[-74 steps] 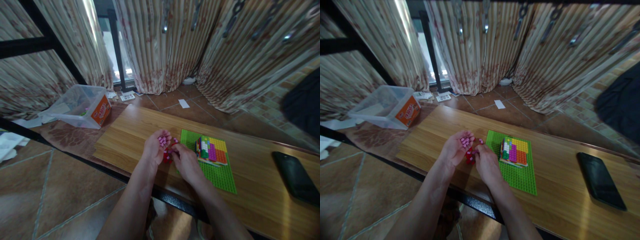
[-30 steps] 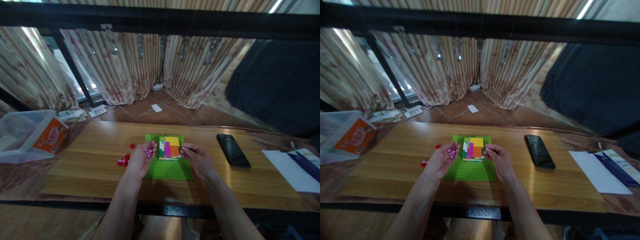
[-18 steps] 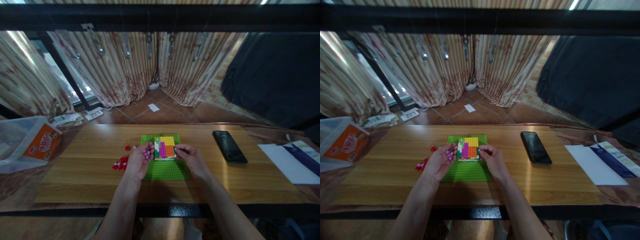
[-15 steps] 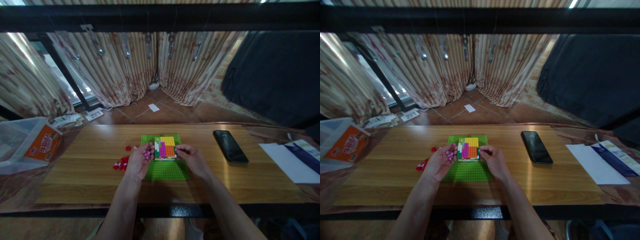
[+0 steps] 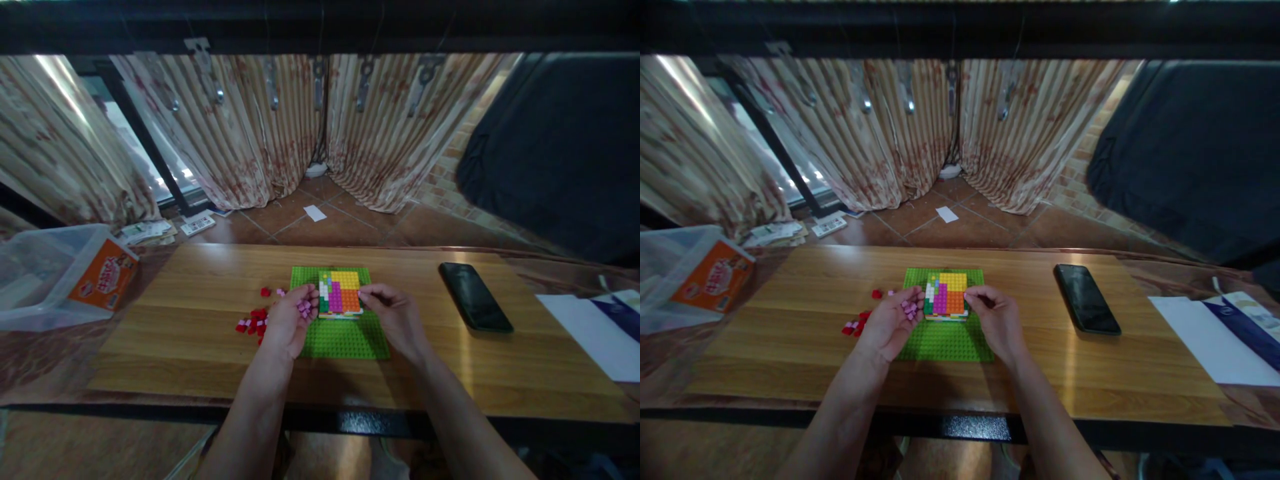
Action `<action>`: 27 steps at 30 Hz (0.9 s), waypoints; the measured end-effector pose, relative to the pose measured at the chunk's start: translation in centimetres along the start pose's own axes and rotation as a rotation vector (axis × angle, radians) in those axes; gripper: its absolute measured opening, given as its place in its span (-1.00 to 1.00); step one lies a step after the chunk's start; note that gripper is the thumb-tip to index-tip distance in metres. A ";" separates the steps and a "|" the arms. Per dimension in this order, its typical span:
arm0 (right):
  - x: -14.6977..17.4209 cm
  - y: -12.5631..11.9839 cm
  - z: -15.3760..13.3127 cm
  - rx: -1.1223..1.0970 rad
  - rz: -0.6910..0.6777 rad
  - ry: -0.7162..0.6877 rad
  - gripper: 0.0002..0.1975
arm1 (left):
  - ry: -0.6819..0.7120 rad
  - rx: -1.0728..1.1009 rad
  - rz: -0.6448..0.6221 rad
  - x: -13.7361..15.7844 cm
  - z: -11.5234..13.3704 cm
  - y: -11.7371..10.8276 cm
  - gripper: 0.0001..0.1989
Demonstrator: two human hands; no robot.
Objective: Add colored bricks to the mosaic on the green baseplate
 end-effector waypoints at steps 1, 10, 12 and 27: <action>0.0 0.0 0.0 0.019 -0.008 -0.010 -0.84 | -0.001 0.002 0.001 0.0 0.0 0.0 -0.91; 0.3 -0.4 -0.6 0.276 -0.111 -0.111 -0.82 | 0.003 0.012 -0.016 0.0 -0.3 0.0 -0.89; 0.3 -0.4 -0.6 0.301 -0.119 -0.119 -0.82 | 0.005 0.014 -0.018 -0.1 -0.3 -0.1 -0.90; 0.0 -0.3 -0.5 0.295 -0.058 -0.203 -0.81 | 0.008 0.011 -0.021 -0.2 -0.4 -0.2 -0.90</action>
Point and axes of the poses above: each hand's wrist, its own x-axis away from the middle knuckle, its own y-axis out of the palm, z = x × y, the point moved 4 cm from there along -x, towards the middle knuckle, and after that the axes turned 3 degrees about -x, right-handed, at the moved point
